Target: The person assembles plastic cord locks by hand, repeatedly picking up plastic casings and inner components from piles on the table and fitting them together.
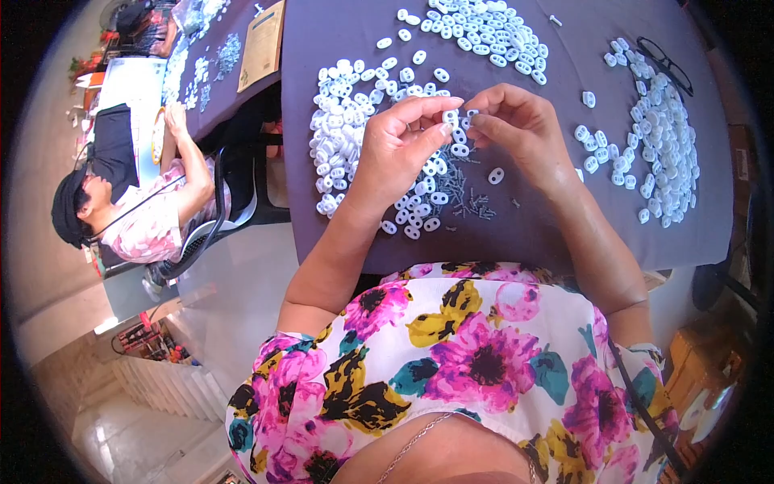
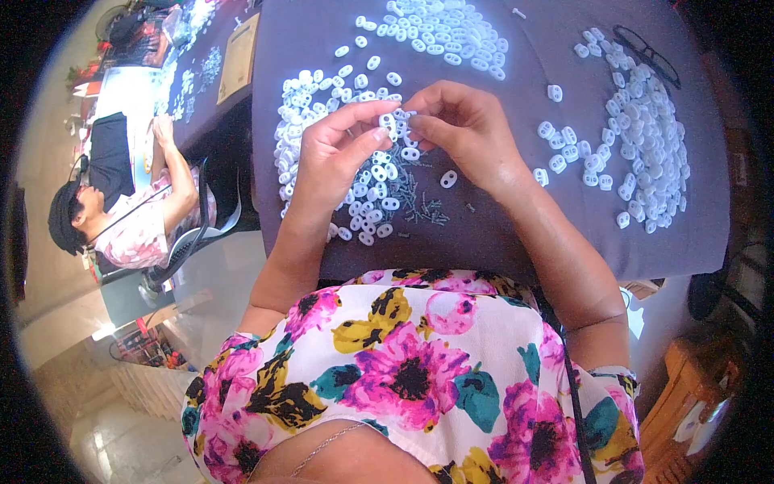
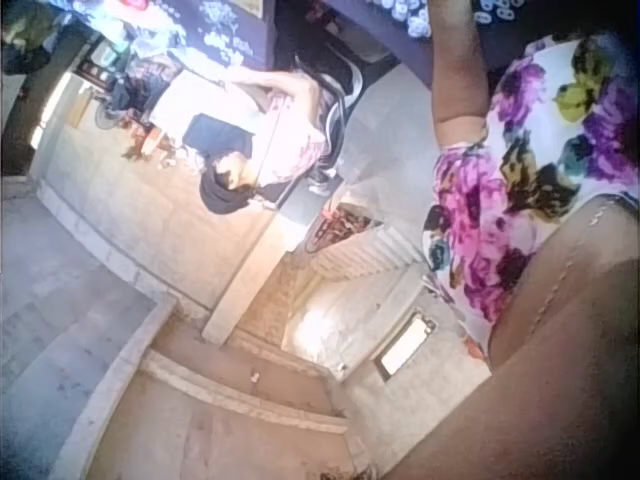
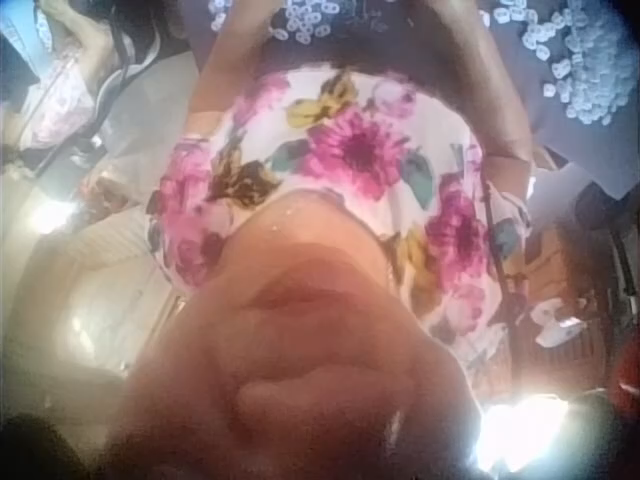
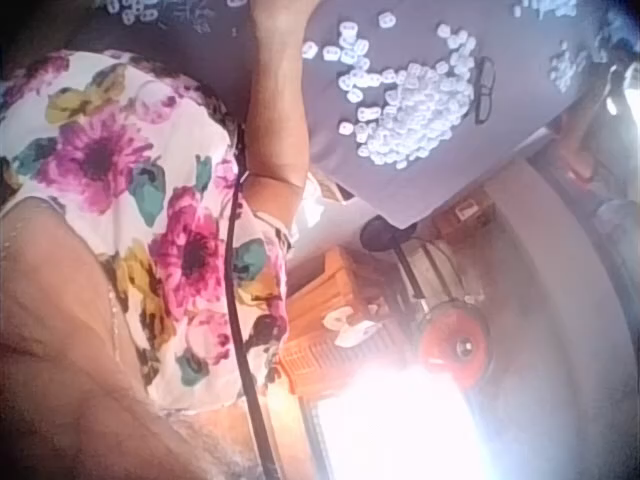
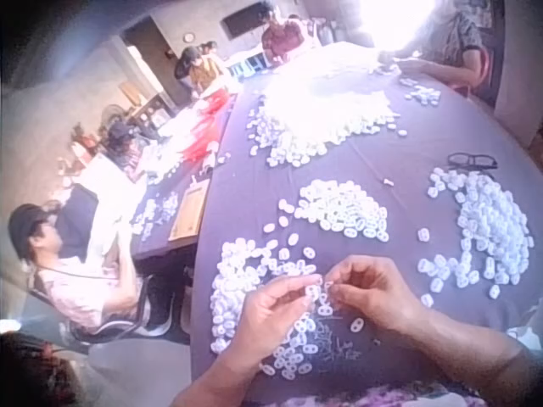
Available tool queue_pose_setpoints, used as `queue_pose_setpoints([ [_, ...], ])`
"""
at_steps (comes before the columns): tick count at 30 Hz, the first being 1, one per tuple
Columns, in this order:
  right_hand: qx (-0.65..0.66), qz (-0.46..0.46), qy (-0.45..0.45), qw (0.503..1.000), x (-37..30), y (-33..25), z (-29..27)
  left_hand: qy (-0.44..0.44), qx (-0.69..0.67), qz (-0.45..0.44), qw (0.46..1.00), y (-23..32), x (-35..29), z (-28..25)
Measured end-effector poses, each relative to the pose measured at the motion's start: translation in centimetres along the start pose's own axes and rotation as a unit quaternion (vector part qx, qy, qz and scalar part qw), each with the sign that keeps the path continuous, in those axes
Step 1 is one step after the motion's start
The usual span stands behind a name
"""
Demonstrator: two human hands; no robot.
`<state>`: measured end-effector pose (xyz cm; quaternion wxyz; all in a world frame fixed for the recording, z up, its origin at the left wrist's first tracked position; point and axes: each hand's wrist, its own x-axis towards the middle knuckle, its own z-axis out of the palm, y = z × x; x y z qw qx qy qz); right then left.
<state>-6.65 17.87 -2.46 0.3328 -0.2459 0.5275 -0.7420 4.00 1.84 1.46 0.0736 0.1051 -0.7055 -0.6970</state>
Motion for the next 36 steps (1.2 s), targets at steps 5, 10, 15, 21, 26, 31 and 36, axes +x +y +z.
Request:
queue_pose_setpoints([
  [5,-0.002,0.003,0.005,1.0,-0.1,0.0,0.1,-0.008,0.02,0.001,1.0,-0.2,-0.1,-0.2],
  [10,0.024,-0.03,0.03,0.999,0.2,-0.1,-0.8,0.007,0.109,-0.015,0.994,0.3,-1.0,-1.2],
  [15,0.016,-0.026,0.048,0.998,0.3,-0.4,-0.9,-0.026,0.299,-0.072,0.951,0.5,-1.6,-4.9],
  [21,-0.004,-0.019,0.058,0.998,0.4,-0.2,-0.9,0.04,0.424,0.113,0.898,2.0,0.8,-4.3],
  [26,0.005,-0.02,0.07,0.997,0.3,-0.4,-1.0,-0.008,0.554,0.175,0.813,-0.2,6.6,-2.7],
  [31,0.02,-0.008,0.082,0.996,0.2,-1.1,-0.4,-0.095,0.603,0.125,0.783,-0.2,8.9,-2.5],
  [36,0.026,0.004,0.083,0.996,0.2,-1.1,-0.7,-0.063,0.527,0.083,0.844,0.5,8.2,-1.9],
])
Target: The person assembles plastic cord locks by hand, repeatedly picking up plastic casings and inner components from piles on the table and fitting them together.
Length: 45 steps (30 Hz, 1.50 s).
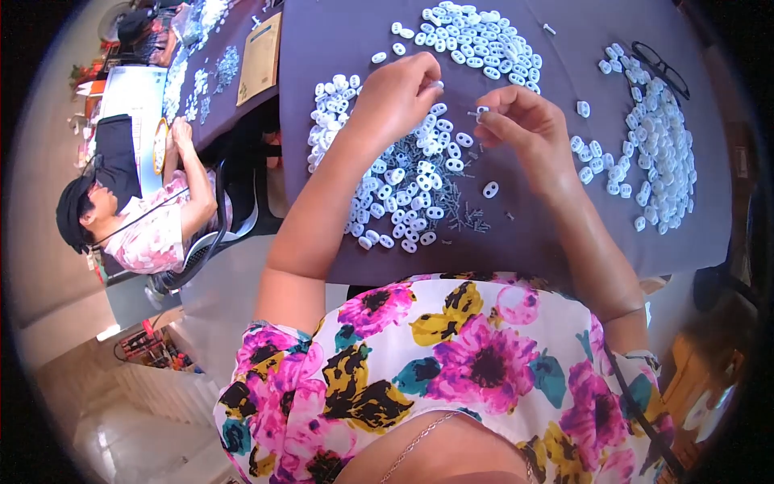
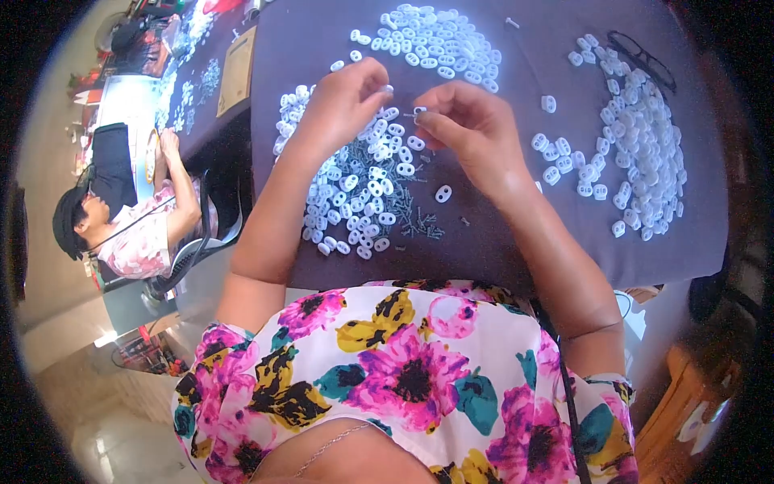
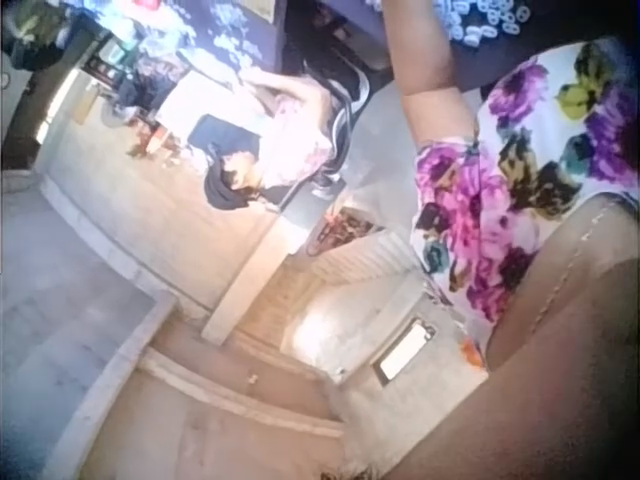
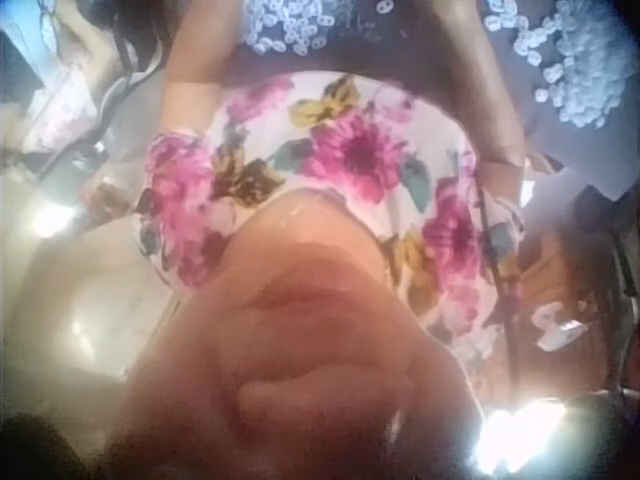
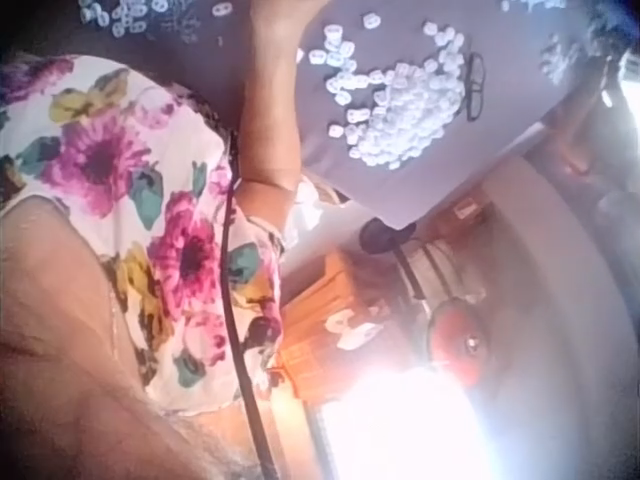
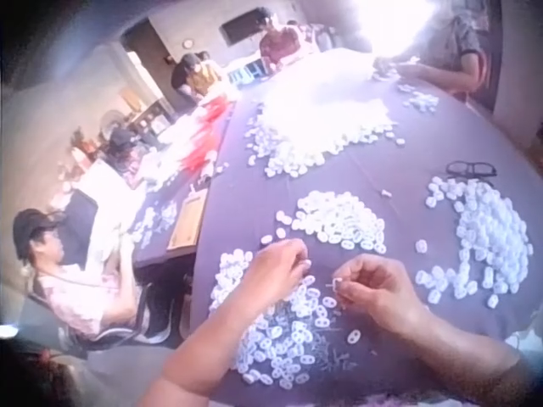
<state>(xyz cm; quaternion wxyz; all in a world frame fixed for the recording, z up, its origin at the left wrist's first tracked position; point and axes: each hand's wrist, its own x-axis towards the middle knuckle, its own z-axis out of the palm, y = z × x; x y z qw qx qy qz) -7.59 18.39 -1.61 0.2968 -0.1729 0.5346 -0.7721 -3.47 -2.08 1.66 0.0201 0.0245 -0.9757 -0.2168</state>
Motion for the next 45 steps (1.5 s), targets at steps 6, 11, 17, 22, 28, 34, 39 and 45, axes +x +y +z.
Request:
queue_pose_setpoints([
  [6,-0.005,-0.024,-0.008,1.0,0.0,0.0,0.1,-0.015,-0.537,-0.075,0.84,0.8,-3.2,0.6],
  [11,0.001,-0.035,-0.019,0.999,-0.3,0.2,0.4,-0.034,-0.632,-0.12,0.765,1.8,-5.6,0.1],
  [17,0.016,-0.04,-0.036,0.998,-0.5,0.2,0.5,0.009,-0.589,-0.124,0.799,1.9,-6.6,0.8],
  [22,0.004,-0.028,-0.056,0.998,-0.6,0.2,0.5,0.045,-0.598,-0.142,0.788,2.4,-7.0,1.5],
  [28,0.001,-0.012,-0.07,0.997,-0.6,0.4,0.6,0.057,-0.574,-0.126,0.807,3.2,-7.1,1.2],
  [34,0.008,-0.013,-0.074,0.997,-0.5,0.5,0.5,0.056,-0.555,-0.099,0.824,3.5,-7.1,1.3],
  [39,0.006,-0.012,-0.075,0.997,-0.6,0.5,0.7,0.059,-0.557,-0.086,0.824,3.1,-7.2,1.7],
  [45,0.008,-0.012,-0.073,0.997,-0.6,0.6,0.7,0.045,-0.554,-0.082,0.827,3.2,-7.2,1.8],
])
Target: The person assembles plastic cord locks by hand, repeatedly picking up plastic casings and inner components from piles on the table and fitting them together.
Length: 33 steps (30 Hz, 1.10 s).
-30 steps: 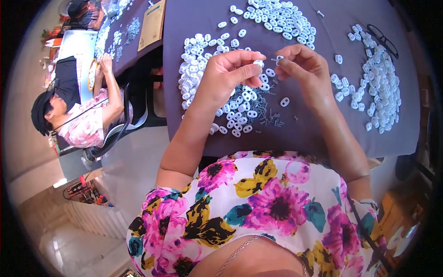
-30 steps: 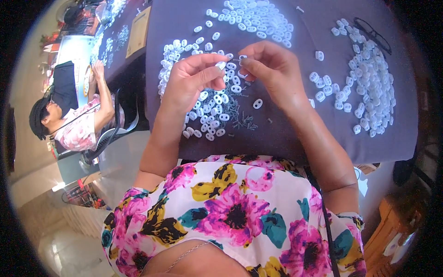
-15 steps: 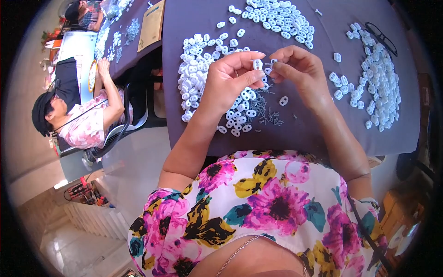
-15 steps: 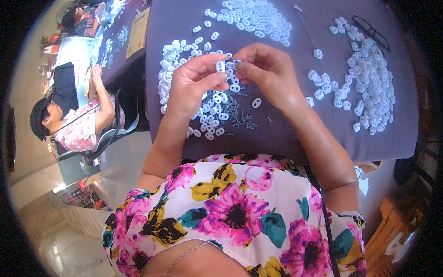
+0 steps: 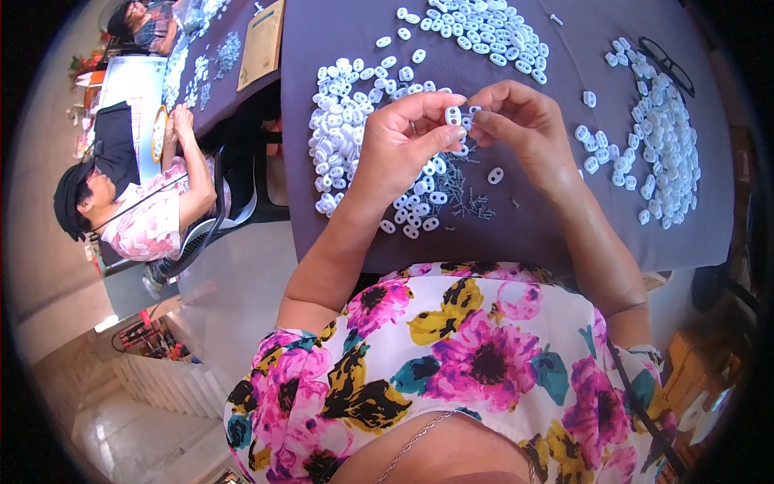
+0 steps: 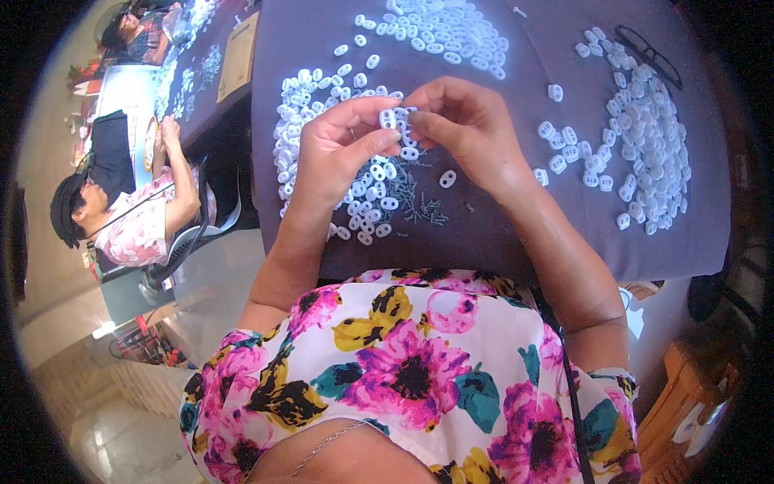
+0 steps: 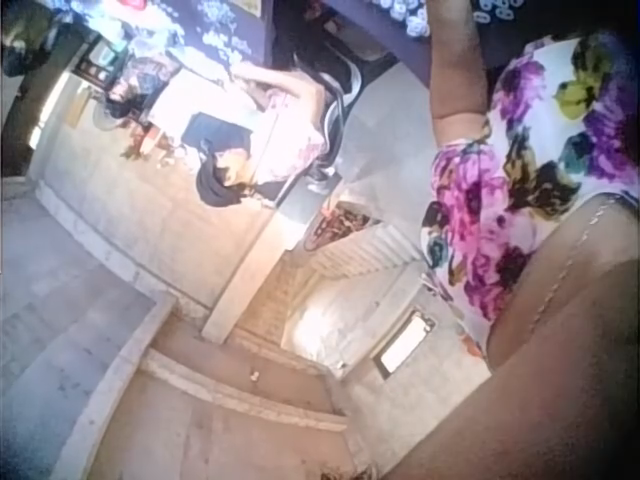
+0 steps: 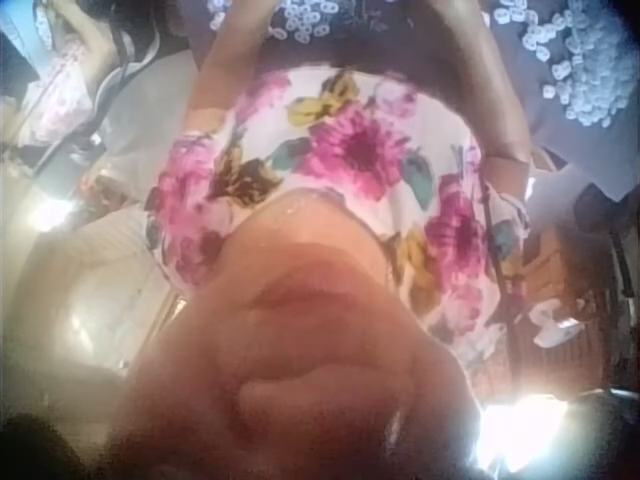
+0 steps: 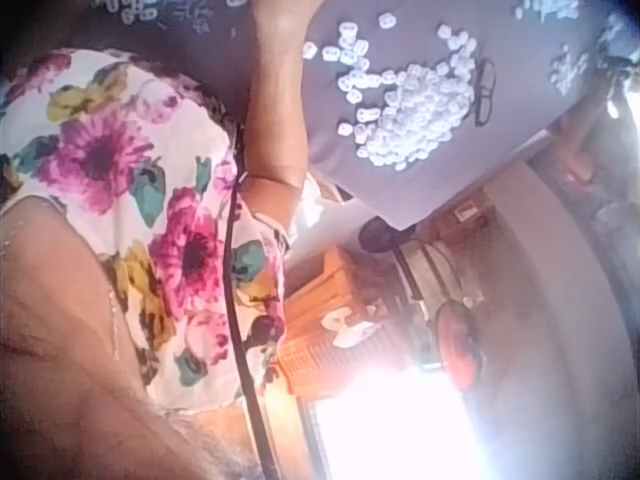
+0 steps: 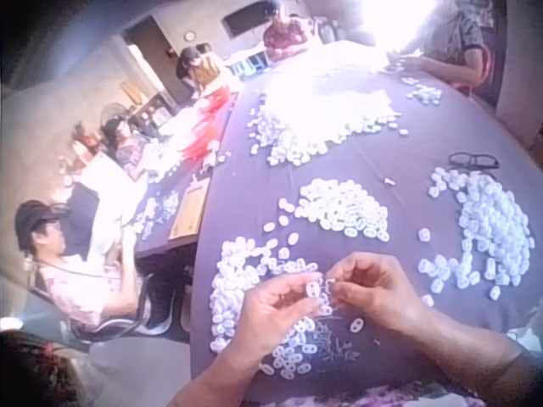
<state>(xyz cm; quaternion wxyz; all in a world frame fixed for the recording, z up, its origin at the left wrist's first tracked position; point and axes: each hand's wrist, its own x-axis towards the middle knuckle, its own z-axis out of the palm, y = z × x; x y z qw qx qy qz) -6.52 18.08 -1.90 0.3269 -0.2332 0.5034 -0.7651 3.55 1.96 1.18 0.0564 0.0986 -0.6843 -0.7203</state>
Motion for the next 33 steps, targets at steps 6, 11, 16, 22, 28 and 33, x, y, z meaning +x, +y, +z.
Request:
queue_pose_setpoints([
  [6,0.006,0.004,0.0,1.0,0.0,-0.1,0.14,0.0,0.001,0.003,1.0,0.14,-0.07,0.0],
  [11,-0.008,0.0,-0.007,1.0,0.0,-0.09,-0.03,0.001,0.034,0.017,0.999,-0.02,-0.2,0.13],
  [16,-0.018,-0.002,-0.013,1.0,0.04,-0.16,-0.11,0.006,0.1,0.037,0.994,-0.07,-0.3,-0.09],
  [22,-0.023,0.005,-0.02,1.0,0.16,0.02,-0.52,0.008,0.104,0.045,0.994,-0.1,-0.38,-0.12],
  [28,-0.01,0.01,-0.03,0.999,0.25,0.2,-0.5,0.012,0.094,0.039,0.995,-0.25,-0.32,0.15],
  [33,-0.001,0.008,-0.038,0.999,0.29,0.43,-0.55,0.021,0.064,0.031,0.997,-0.38,-0.33,0.46],
])
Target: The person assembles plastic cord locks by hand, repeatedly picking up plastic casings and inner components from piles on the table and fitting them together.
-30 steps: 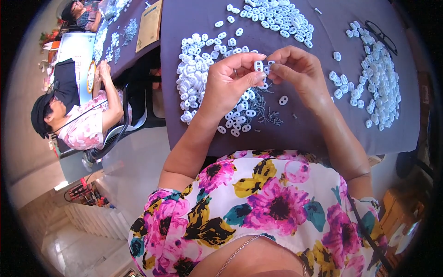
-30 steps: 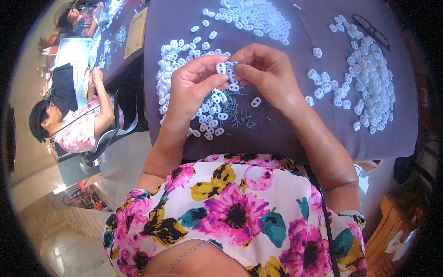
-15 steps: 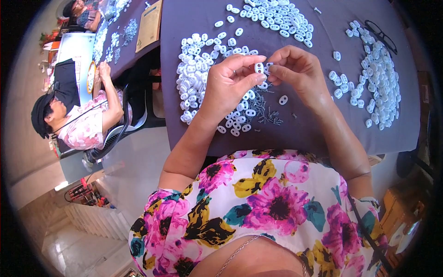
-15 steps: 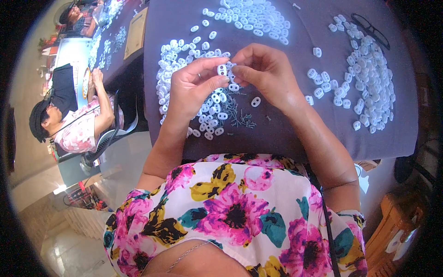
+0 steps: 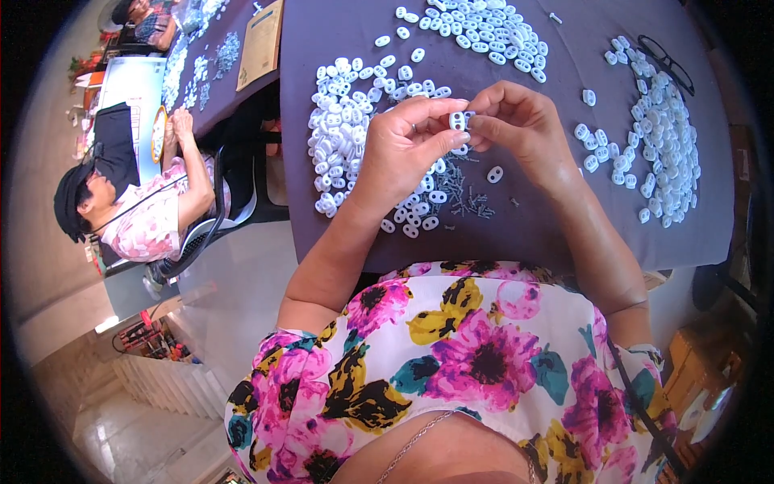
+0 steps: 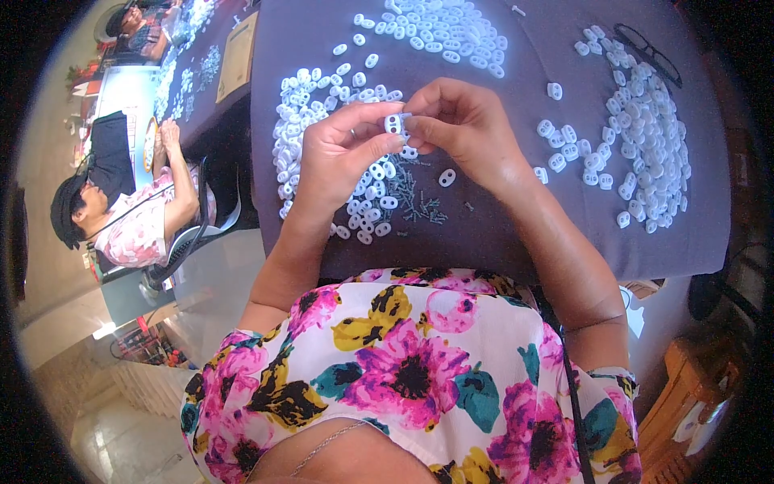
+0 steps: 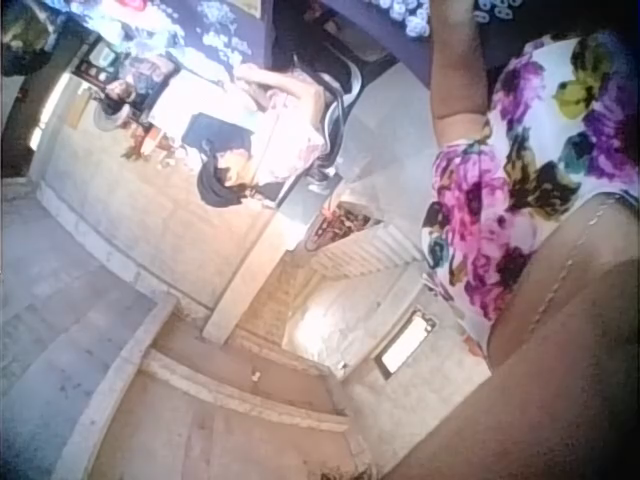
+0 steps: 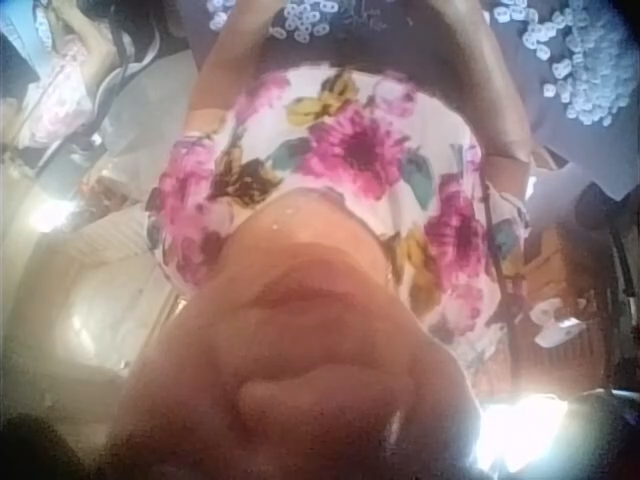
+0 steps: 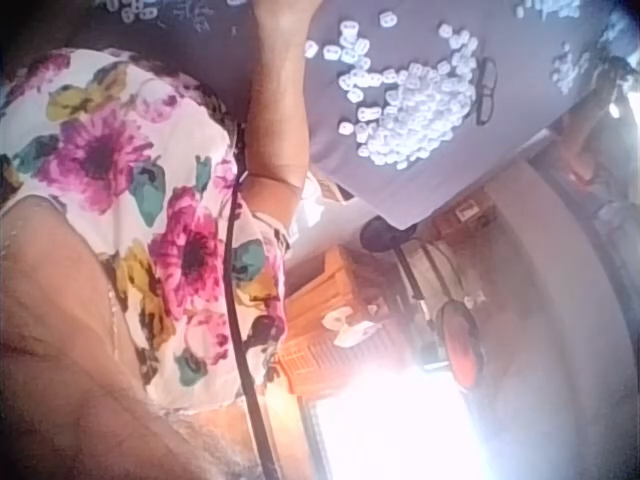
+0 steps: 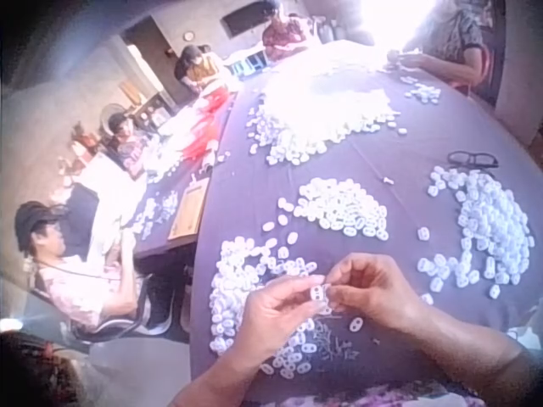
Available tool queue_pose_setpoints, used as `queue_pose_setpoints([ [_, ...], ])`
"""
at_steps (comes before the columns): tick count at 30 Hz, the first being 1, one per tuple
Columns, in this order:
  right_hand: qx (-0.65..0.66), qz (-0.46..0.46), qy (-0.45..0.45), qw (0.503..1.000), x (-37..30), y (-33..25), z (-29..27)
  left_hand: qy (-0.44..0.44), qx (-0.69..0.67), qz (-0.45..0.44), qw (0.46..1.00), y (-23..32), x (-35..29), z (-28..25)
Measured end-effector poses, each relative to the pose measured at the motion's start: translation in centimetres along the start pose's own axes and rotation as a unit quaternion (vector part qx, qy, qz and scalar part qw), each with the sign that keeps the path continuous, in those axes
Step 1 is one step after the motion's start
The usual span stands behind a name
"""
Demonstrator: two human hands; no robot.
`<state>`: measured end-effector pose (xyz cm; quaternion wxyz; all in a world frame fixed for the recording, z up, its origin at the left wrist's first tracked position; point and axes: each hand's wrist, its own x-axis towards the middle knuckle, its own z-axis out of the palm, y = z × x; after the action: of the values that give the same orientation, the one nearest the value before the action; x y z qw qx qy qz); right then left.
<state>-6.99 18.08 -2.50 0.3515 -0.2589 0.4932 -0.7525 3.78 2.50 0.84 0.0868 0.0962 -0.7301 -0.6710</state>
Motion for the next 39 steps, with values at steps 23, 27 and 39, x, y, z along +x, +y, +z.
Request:
queue_pose_setpoints([
  [23,0.015,0.008,-0.004,1.0,-0.1,-0.42,0.12,-0.013,0.03,0.054,0.998,-0.07,0.18,0.05],
  [27,0.011,0.013,0.0,1.0,-0.15,-0.63,0.22,-0.01,0.01,0.049,0.999,-0.06,0.16,0.19],
  [39,0.014,0.002,-0.009,1.0,-0.12,-0.44,0.23,-0.013,0.043,0.063,0.997,-0.01,0.03,0.08],
])
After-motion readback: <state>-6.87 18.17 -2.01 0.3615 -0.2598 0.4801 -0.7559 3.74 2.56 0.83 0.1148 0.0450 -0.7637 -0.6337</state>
